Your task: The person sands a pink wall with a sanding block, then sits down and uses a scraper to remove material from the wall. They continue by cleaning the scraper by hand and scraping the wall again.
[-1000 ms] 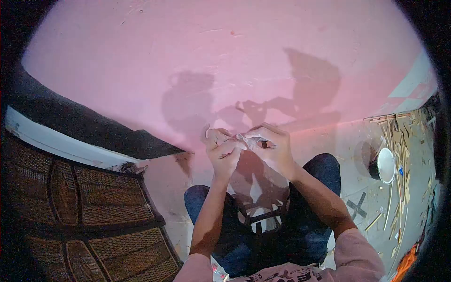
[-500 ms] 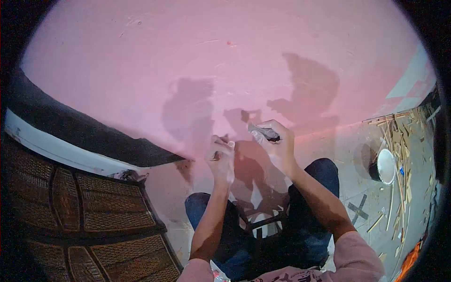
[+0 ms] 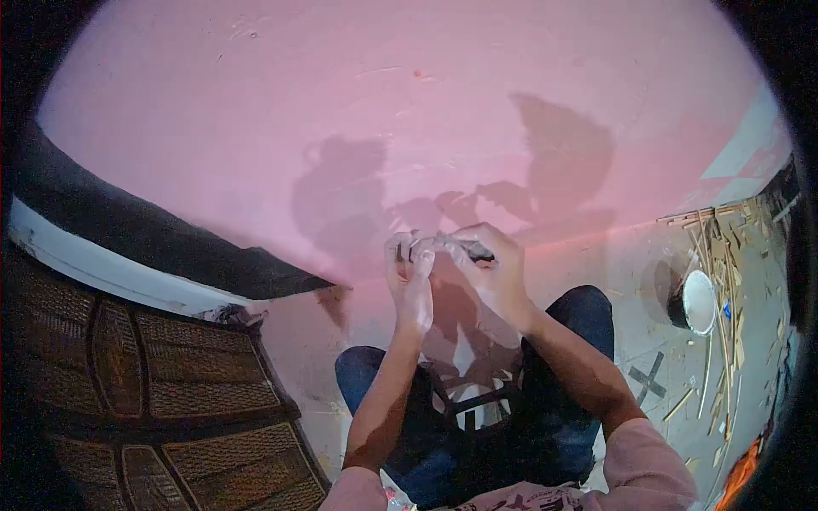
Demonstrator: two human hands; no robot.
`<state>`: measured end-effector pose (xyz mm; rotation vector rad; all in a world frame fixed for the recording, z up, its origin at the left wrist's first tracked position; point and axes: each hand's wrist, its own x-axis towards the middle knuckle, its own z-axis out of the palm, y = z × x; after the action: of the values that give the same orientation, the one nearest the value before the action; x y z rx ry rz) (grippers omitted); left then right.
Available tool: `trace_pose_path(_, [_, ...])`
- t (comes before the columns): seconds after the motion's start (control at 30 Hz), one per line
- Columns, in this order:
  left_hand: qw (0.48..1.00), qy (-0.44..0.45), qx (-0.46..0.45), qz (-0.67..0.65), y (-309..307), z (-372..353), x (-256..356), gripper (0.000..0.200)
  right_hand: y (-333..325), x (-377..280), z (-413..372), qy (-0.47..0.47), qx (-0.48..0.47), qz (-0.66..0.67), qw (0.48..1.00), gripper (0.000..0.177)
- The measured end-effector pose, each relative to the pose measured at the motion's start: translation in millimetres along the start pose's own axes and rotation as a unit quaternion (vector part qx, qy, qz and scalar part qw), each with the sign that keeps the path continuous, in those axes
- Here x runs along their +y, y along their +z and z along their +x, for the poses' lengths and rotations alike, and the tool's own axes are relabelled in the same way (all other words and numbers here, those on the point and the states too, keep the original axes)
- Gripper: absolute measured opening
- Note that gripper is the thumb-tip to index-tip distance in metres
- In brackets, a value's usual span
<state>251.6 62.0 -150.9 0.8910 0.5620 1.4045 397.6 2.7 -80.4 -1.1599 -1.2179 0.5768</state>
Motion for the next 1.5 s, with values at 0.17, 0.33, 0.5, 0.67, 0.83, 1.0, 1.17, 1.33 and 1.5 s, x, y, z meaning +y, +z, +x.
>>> trace_pose_path(0.17, [0.995, 0.023, 0.015, 0.093, 3, 2, 6, 0.03, -4, 6, 4, -0.013, 0.032, -0.026, 0.999, 0.02])
trace_pose_path(0.33, [0.978, 0.036, -0.015, 0.205, 16, -1, 24, 0.022, -2, -2, -2, -0.012, 0.014, -0.015, 1.0, 0.022])
trace_pose_path(0.5, [0.98, 0.006, -0.058, 0.193, 9, 0, 16, 0.037, -5, 1, -4, 0.013, -0.031, 0.0, 0.999, 0.027])
trace_pose_path(0.67, [0.993, -0.102, -0.048, -0.047, 3, 1, 1, 0.042, 4, 7, -7, 0.009, -0.014, 0.006, 1.0, 0.022])
trace_pose_path(0.83, [0.991, -0.102, -0.048, -0.072, 9, 0, 5, 0.039, 4, 12, -6, 0.0, -0.024, -0.029, 0.999, 0.023])
trace_pose_path(1.0, [0.988, -0.116, -0.071, -0.077, -12, 5, -4, 0.047, 8, 9, -5, 0.014, -0.025, 0.002, 1.0, 0.023])
trace_pose_path(1.17, [0.981, -0.151, -0.057, -0.103, 1, 0, 8, 0.049, 7, 9, -1, 0.003, -0.04, 0.006, 0.999, 0.019])
trace_pose_path(1.33, [0.981, -0.137, -0.085, -0.106, 8, 1, 10, 0.048, 0, 7, 4, 0.001, -0.092, 0.035, 0.995, 0.017])
trace_pose_path(1.5, [0.978, -0.147, -0.093, -0.111, 12, 0, 15, 0.046, -2, 10, 6, 0.006, -0.092, 0.022, 0.995, 0.016])
